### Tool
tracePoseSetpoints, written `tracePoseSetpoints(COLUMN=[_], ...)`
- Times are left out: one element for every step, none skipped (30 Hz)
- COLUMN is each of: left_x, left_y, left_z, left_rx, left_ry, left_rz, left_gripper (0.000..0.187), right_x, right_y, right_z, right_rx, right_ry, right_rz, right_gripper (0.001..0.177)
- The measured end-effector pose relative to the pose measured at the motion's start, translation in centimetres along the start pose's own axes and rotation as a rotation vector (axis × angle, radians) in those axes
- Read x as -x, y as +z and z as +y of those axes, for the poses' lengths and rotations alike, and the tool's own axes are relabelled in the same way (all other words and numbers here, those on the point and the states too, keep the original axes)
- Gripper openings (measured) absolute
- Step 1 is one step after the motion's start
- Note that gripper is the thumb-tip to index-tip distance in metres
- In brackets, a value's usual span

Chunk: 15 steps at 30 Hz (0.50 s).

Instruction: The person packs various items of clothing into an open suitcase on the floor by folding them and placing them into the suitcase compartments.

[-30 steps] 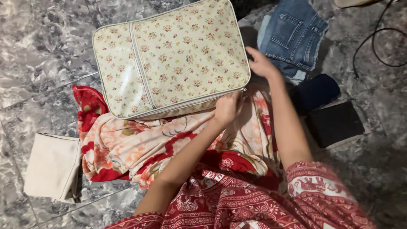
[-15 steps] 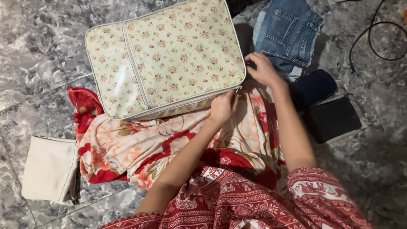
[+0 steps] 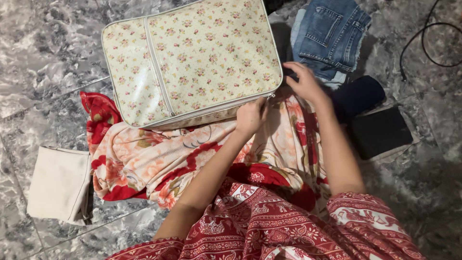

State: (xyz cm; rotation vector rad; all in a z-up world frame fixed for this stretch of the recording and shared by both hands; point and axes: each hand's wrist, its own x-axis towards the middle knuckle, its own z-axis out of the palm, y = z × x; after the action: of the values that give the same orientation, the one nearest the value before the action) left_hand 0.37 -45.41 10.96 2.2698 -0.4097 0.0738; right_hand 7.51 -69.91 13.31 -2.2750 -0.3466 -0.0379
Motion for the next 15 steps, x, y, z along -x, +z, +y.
tracePoseSetpoints(left_x=[0.2, 0.4, 0.6, 0.8, 0.9, 1.0, 1.1, 1.2, 1.4, 1.6, 1.7, 1.8, 1.8, 1.8, 2.0], left_y=[-0.2, -0.4, -0.6, -0.7, -1.0, -1.2, -1.5, -1.8, -2.0, -2.2, -2.5, -2.7, -3.0, -3.2, -3.4], left_z=[-0.1, -0.2, -0.3, -0.4, -0.5, -0.7, -0.8, -0.8, -0.9, -0.9, -0.9, -0.9, -0.9, -0.9, -1.0], left_rx=[-0.003, 0.003, 0.011, 0.009, -0.001, -0.010, -0.013, -0.025, -0.034, -0.035, -0.010, 0.016, 0.016, 0.007, -0.001], left_ry=[-0.002, -0.005, -0.009, -0.013, -0.014, -0.015, -0.020, -0.017, -0.015, -0.020, -0.024, -0.028, -0.029, -0.036, -0.043], left_rz=[0.004, 0.020, 0.037, 0.041, 0.034, 0.027, 0.032, 0.031, 0.029, 0.033, 0.045, 0.058, 0.060, 0.048, 0.034], left_gripper=[0.017, 0.017, 0.016, 0.016, 0.017, 0.017, 0.017, 0.018, 0.019, 0.019, 0.018, 0.018, 0.018, 0.018, 0.019], right_x=[-0.2, -0.5, -0.7, -0.7, -0.9, -1.1, -1.3, -1.4, -1.4, -1.5, -1.5, -1.5, -1.5, -1.5, -1.3], right_y=[0.8, 1.6, 2.1, 2.3, 2.5, 2.7, 2.7, 2.6, 2.6, 2.7, 2.6, 2.6, 2.7, 2.9, 3.0], right_z=[0.7, 1.5, 2.2, 2.6, 2.8, 2.7, 2.5, 2.2, 1.8, 1.6, 1.5, 1.4, 1.5, 1.6, 1.9], right_rx=[-0.002, 0.015, 0.032, 0.030, -0.002, -0.035, -0.038, -0.045, -0.050, -0.050, -0.057, -0.063, -0.063, -0.058, -0.054], right_ry=[-0.005, -0.068, -0.131, -0.135, -0.151, -0.167, -0.173, 0.072, 0.319, 0.315, 0.194, 0.072, 0.070, 0.152, 0.236], right_rz=[-0.002, 0.047, 0.094, 0.091, 0.112, 0.134, 0.129, 0.102, 0.067, 0.061, 0.098, 0.134, 0.132, 0.131, 0.128], right_gripper=[0.042, 0.040, 0.038, 0.038, 0.035, 0.033, 0.033, 0.031, 0.030, 0.030, 0.026, 0.023, 0.023, 0.024, 0.025])
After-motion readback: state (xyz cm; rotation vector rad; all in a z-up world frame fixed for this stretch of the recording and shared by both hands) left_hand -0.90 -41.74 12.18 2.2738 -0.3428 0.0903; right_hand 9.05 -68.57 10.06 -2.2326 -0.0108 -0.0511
